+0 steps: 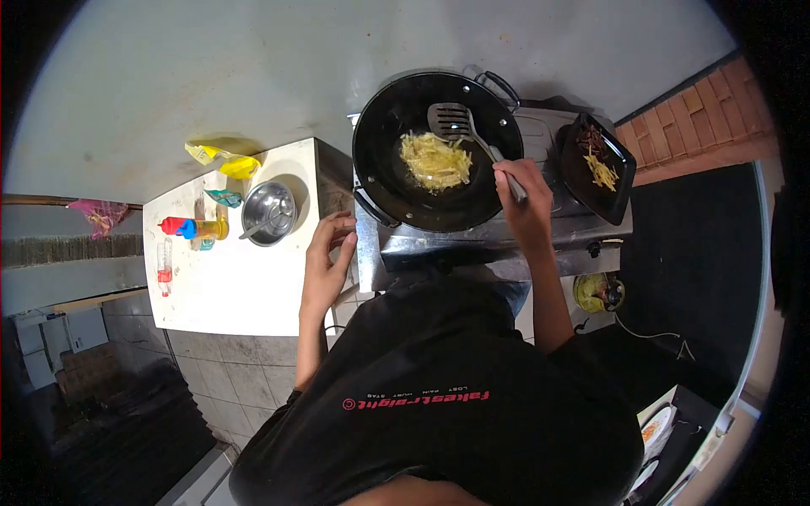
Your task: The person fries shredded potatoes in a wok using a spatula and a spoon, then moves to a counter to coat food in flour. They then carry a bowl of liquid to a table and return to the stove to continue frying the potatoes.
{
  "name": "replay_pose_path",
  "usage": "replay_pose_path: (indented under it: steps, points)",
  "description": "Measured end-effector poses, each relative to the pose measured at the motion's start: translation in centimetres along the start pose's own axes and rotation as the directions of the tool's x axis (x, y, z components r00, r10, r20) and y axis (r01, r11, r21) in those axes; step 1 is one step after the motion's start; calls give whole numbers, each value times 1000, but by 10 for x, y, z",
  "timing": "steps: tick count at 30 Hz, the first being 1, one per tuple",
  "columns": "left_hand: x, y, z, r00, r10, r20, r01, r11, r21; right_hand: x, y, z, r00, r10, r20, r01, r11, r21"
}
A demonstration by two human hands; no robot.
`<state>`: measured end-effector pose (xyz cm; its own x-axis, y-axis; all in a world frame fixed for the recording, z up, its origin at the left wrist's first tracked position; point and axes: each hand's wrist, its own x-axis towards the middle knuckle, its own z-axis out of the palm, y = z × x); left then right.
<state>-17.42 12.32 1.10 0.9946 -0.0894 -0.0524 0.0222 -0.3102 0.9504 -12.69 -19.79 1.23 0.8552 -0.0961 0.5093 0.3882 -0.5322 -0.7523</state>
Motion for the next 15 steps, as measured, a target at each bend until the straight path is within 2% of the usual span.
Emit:
replay_pose_path:
  steps: [6, 8, 9, 11, 15]
  points:
    - [3, -1, 10, 999, 20, 26, -19, 1000, -10, -9, -3, -7, 998, -53, 20, 54, 996, -71]
    - [4, 3, 13, 999, 22, 26, -21, 1000, -18, -13, 7, 3, 991, 107, -80, -103, 993, 58]
    - [5, 5, 13, 998, 19, 52, -19, 1000, -3, -16, 9, 7, 992, 103, -79, -98, 993, 60]
    - [5, 5, 15, 997, 17, 78, -18, 1000, 11, -20, 1, 19, 916, 386, -106, -334, 882, 331]
    - [2, -2, 17, 997, 56, 54, -55, 998, -19, -20, 3, 39, 924, 365, -111, -319, 899, 300]
